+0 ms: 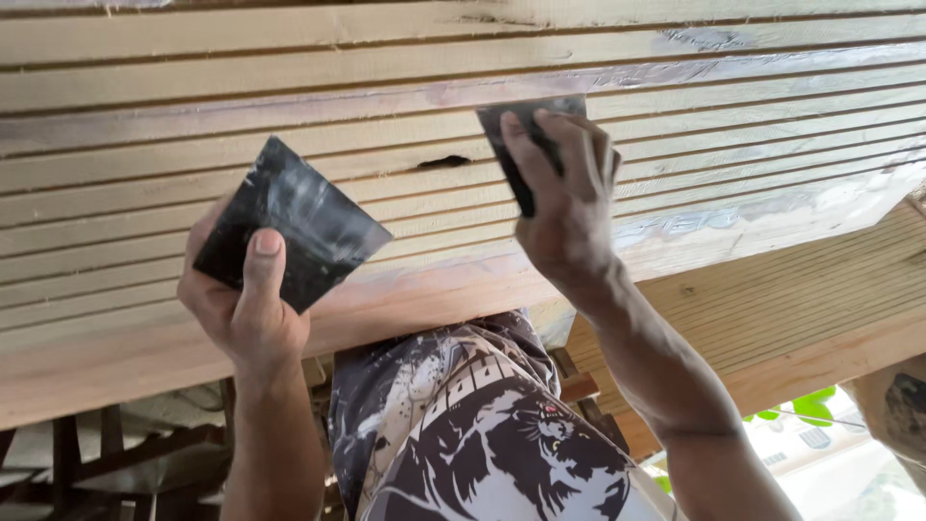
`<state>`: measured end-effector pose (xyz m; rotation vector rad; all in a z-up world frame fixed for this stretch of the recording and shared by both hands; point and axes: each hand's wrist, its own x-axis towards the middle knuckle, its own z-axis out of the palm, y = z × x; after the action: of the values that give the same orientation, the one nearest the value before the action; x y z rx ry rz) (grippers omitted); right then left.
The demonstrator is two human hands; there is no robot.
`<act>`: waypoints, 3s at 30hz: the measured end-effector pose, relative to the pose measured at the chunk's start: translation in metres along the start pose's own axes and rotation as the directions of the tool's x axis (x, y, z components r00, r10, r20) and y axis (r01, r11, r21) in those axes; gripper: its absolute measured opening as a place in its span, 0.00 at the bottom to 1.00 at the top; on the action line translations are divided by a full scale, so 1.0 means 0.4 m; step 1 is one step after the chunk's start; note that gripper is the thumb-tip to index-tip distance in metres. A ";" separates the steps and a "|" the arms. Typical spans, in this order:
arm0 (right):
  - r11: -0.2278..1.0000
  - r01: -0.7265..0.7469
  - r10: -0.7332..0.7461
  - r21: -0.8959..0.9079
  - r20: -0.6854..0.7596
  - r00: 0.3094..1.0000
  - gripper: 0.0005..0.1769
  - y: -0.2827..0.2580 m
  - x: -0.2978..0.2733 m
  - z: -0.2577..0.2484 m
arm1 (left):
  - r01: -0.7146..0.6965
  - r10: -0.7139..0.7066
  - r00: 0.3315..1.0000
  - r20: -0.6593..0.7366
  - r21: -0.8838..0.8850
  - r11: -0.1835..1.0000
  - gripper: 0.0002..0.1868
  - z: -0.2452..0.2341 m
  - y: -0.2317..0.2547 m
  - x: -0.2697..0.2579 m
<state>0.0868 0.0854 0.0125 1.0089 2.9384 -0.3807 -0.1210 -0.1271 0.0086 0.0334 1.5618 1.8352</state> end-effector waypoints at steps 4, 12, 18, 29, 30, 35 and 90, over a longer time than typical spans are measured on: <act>0.975 -0.143 0.165 0.167 -0.127 0.978 0.31 0.122 -0.013 -0.132 | 0.005 -0.005 0.999 0.032 -0.012 1.000 0.19 -0.033 0.009 0.000; 0.897 -0.428 0.412 0.110 0.139 0.901 0.35 0.300 -0.013 -0.145 | 0.024 -0.024 0.999 0.042 0.012 1.000 0.17 -0.040 0.018 0.004; 0.942 -0.325 0.300 0.079 0.228 0.926 0.32 0.163 0.010 -0.094 | 0.035 -0.036 0.997 0.067 0.024 0.999 0.18 -0.041 0.033 0.023; 0.908 0.079 -0.094 0.413 0.016 0.995 0.21 -0.160 0.085 -0.182 | 0.221 -0.196 0.970 0.146 -0.183 0.958 0.18 -0.008 0.028 0.027; 0.846 0.192 -0.184 0.497 -0.067 0.981 0.23 -0.185 0.067 -0.201 | 0.346 -0.313 0.935 0.167 -0.233 0.909 0.20 0.008 0.026 0.025; 0.635 0.508 -0.384 0.581 -0.333 0.861 0.37 -0.253 -0.043 -0.220 | 0.645 -0.468 0.756 0.458 -0.394 0.656 0.23 0.112 -0.001 -0.024; 0.989 0.105 -0.110 -0.104 -0.039 0.993 0.33 0.009 -0.018 0.077 | -0.144 0.141 0.990 0.028 0.193 0.971 0.20 -0.094 0.074 0.035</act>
<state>0.0925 0.0766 -0.0176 0.8613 3.0251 -0.2103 -0.1629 -0.1523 0.0183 0.2551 1.7638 1.7782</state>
